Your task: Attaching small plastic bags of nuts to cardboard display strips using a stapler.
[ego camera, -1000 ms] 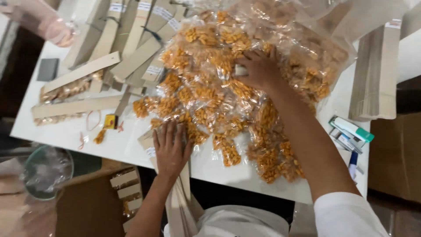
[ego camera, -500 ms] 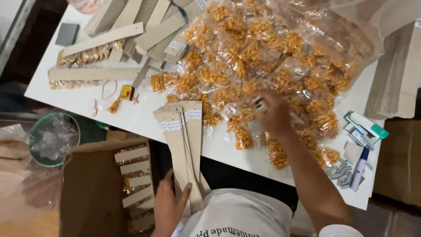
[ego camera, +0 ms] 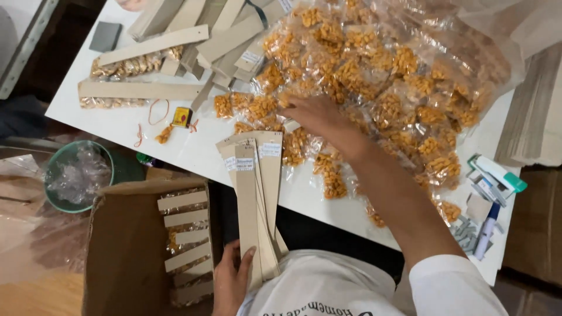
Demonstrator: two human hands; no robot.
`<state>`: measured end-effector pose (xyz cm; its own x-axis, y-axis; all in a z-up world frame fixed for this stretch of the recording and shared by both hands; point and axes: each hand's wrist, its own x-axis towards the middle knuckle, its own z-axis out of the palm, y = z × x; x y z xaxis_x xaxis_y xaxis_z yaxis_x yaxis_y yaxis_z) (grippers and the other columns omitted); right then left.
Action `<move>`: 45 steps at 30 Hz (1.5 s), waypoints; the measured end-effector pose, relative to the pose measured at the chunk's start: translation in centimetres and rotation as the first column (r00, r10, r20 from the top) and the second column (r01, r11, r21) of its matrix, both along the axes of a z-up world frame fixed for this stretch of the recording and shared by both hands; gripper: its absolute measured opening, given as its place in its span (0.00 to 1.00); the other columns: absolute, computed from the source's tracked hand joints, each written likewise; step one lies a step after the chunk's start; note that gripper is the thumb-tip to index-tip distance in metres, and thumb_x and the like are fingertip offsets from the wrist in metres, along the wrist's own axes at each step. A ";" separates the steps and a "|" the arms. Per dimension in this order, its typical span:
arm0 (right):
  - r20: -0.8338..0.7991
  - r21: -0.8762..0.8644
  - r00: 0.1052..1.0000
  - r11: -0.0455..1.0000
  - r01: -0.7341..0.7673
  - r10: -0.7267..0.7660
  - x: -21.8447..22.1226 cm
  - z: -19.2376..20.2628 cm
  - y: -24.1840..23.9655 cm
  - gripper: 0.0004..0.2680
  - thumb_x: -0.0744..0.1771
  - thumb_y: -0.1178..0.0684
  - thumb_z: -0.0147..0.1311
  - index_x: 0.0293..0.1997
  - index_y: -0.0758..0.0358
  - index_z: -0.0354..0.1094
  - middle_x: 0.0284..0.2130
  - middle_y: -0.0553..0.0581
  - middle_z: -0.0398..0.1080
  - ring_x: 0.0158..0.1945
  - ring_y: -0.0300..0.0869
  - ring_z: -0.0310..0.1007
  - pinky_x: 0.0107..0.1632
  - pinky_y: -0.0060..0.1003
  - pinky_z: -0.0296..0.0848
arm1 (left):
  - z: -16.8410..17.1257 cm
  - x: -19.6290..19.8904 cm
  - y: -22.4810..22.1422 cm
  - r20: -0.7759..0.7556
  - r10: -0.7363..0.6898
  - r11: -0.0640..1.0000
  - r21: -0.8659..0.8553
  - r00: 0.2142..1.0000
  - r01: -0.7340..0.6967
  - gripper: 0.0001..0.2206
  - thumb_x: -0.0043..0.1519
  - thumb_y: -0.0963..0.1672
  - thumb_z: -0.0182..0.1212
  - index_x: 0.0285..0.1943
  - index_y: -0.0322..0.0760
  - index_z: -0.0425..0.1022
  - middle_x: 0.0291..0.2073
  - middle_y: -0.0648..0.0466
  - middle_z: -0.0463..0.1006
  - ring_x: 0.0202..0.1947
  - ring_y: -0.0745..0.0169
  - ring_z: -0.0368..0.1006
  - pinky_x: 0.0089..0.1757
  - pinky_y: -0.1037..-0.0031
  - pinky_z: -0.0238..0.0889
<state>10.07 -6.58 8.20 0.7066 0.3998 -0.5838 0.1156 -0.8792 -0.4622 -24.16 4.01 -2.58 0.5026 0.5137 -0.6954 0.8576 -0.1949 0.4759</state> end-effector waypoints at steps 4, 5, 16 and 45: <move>0.525 -0.069 0.698 0.842 -0.536 0.487 5.9 -8.8 -4.5 0.05 0.68 0.55 0.57 0.48 0.55 0.75 0.39 0.57 0.76 0.33 0.46 0.76 0.39 0.42 0.77 | -1.7 -0.8 -0.6 0.115 0.135 0.990 -0.065 0.984 -0.128 0.21 0.60 0.54 0.60 0.58 0.44 0.76 0.25 0.55 0.77 0.28 0.65 0.68 0.36 0.74 0.63; 0.550 0.114 0.792 0.915 -0.387 0.266 5.9 -8.0 -6.1 0.08 0.67 0.56 0.56 0.52 0.57 0.74 0.45 0.58 0.74 0.37 0.50 0.75 0.43 0.46 0.77 | -0.9 -0.4 -1.0 0.079 0.177 0.981 -0.091 0.981 -0.170 0.21 0.61 0.54 0.59 0.59 0.44 0.76 0.31 0.54 0.82 0.32 0.65 0.72 0.38 0.74 0.64; 0.684 0.224 0.720 0.973 -0.059 -0.114 -3.5 -9.5 -13.9 0.10 0.68 0.64 0.52 0.50 0.54 0.74 0.46 0.64 0.75 0.43 0.55 0.74 0.29 0.42 0.78 | -3.7 -1.7 0.0 -0.079 -0.274 0.946 0.158 0.958 0.284 0.19 0.64 0.60 0.47 0.43 0.50 0.65 0.32 0.55 0.83 0.33 0.41 0.78 0.37 0.57 0.65; 0.829 -0.126 0.448 0.893 -0.432 0.334 -11.1 -17.2 -12.0 0.07 0.66 0.63 0.52 0.42 0.57 0.75 0.37 0.56 0.74 0.42 0.51 0.74 0.43 0.46 0.76 | -3.9 -1.6 0.9 -0.047 -0.521 0.807 0.298 0.852 0.509 0.17 0.66 0.59 0.49 0.43 0.48 0.62 0.21 0.56 0.80 0.23 0.48 0.78 0.27 0.58 0.66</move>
<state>-0.99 -18.63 -8.96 0.6007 0.7692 0.2181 0.7935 -0.6070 -0.0449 -25.79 4.89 -6.45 0.7719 0.3463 -0.5332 0.5758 -0.7363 0.3554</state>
